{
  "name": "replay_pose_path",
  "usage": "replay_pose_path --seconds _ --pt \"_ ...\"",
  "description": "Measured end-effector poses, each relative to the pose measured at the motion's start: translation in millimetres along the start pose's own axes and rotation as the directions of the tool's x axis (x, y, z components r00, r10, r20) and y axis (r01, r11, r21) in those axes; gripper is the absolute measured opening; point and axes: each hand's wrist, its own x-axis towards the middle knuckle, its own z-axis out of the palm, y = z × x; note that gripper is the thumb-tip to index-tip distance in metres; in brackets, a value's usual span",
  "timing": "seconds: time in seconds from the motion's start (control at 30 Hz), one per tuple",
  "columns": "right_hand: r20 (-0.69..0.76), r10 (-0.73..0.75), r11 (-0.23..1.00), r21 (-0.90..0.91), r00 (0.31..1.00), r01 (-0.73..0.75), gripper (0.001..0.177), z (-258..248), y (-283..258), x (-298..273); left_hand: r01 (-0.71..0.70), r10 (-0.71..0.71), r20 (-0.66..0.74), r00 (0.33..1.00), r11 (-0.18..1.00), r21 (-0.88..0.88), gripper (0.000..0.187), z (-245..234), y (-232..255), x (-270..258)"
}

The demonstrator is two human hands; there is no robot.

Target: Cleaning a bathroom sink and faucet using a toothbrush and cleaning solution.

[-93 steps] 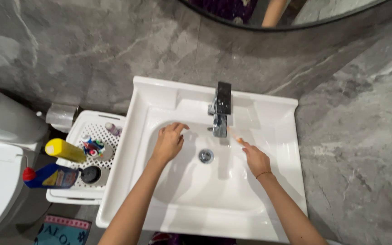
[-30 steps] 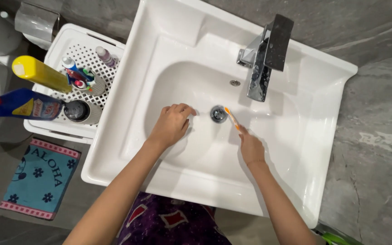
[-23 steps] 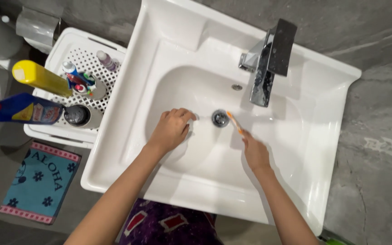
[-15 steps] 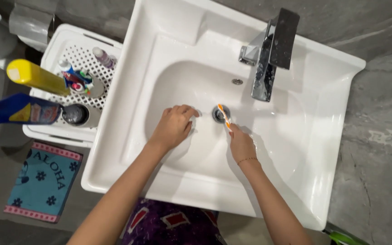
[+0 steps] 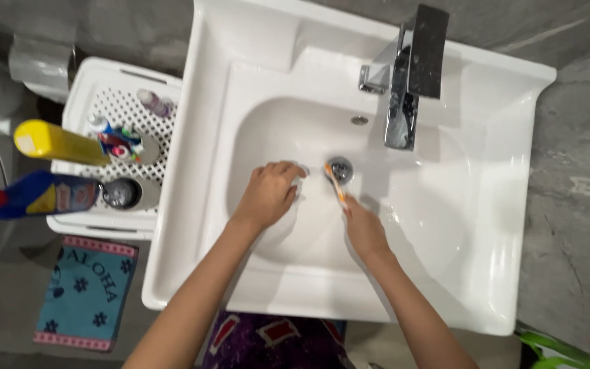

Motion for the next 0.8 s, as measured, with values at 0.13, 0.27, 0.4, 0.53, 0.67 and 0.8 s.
replay_pose_path --seconds 0.13,0.27,0.4,0.53,0.67,0.8 --pt "0.026 0.007 0.997 -0.081 1.0 -0.005 0.035 22 49 6 -0.004 0.002 0.052 0.999 1.0 0.027 0.028 -2 -4 4" --pt "-0.109 -0.147 0.989 -0.048 0.983 0.143 0.032 15 52 9 -0.021 0.018 0.07 0.997 0.999 0.031 0.026 -3 -1 3" --pt "-0.01 -0.131 0.972 -0.197 0.991 0.126 0.038 7 74 0 -0.03 0.027 0.083 0.996 0.999 0.03 0.026 -5 -2 8" --pt "-0.205 -0.32 0.929 -0.26 0.925 0.264 0.041 5 84 21 -0.045 0.042 0.083 0.996 0.998 0.037 0.027 -3 -1 9" --pt "-0.211 -0.236 0.967 -0.15 0.948 0.207 0.033 4 91 29 -0.036 0.034 0.085 0.996 0.999 0.019 0.027 -5 3 9" --pt "-0.165 -0.104 0.993 -0.077 0.981 0.092 0.037 -3 87 23 -0.008 0.007 0.106 0.994 1.0 0.017 0.027 -2 3 9"
